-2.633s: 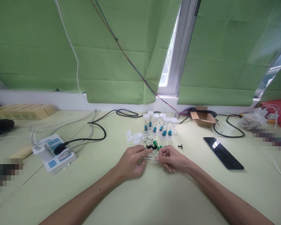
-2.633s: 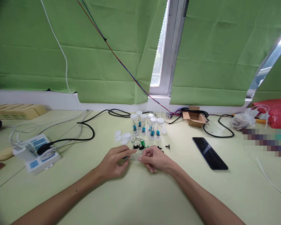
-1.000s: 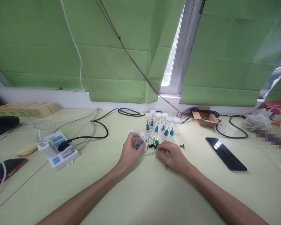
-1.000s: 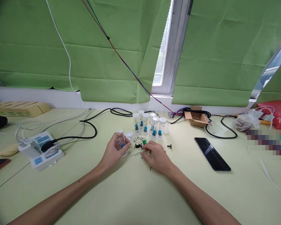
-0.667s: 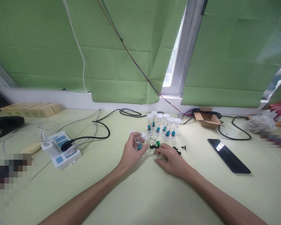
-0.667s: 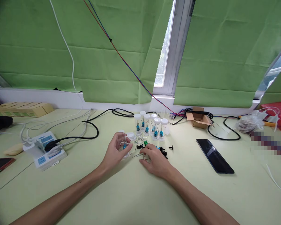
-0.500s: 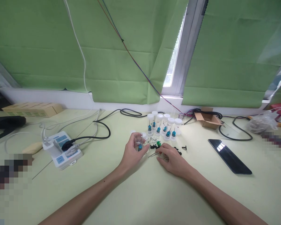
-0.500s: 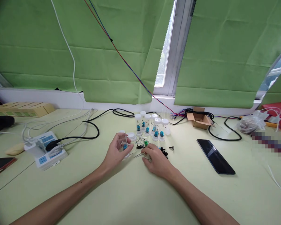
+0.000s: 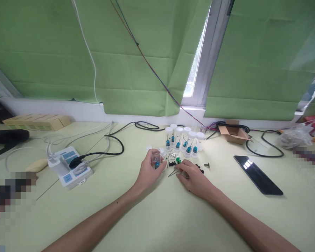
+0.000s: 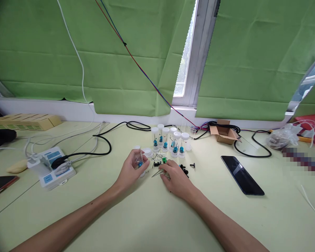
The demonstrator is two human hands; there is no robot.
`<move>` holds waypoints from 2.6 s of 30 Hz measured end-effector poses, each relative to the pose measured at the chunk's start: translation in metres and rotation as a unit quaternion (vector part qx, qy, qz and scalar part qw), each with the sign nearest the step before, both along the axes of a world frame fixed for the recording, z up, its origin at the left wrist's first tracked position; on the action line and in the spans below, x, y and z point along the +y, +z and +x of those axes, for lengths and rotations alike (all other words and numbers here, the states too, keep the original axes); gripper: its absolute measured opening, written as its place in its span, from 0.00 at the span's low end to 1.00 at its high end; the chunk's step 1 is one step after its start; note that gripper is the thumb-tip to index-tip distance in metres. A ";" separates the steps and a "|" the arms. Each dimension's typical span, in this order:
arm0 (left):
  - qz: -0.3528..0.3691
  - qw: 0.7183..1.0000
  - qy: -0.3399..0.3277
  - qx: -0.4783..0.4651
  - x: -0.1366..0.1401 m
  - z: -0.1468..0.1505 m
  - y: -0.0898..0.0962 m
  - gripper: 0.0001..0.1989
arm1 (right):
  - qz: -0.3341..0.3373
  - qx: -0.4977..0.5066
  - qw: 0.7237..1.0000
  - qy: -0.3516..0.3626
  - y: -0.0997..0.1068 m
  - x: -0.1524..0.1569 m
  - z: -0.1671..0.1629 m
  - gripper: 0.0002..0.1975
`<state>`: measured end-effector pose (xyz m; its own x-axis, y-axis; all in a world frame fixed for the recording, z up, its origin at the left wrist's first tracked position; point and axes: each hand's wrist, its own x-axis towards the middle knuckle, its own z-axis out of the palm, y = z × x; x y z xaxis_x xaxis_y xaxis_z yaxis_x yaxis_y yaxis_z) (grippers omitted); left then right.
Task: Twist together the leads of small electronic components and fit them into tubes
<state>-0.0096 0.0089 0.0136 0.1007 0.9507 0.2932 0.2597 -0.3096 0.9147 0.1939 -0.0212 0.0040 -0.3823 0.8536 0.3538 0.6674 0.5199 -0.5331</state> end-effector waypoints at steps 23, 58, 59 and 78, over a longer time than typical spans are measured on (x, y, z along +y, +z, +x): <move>-0.029 0.999 -0.013 -0.005 0.002 0.001 -0.004 0.16 | 0.074 0.062 0.994 -0.058 0.002 0.005 0.001 0.11; -0.086 0.995 -0.056 0.009 0.006 0.000 -0.007 0.15 | 0.045 -0.190 0.973 -0.123 0.016 0.006 0.005 0.13; -0.086 0.995 -0.057 0.009 0.006 0.000 -0.008 0.15 | 0.048 -0.197 0.970 -0.131 0.015 0.007 0.006 0.12; -0.079 0.995 -0.055 0.027 0.004 0.001 -0.006 0.13 | 0.048 -0.085 0.988 -0.122 -0.002 0.034 0.014 0.09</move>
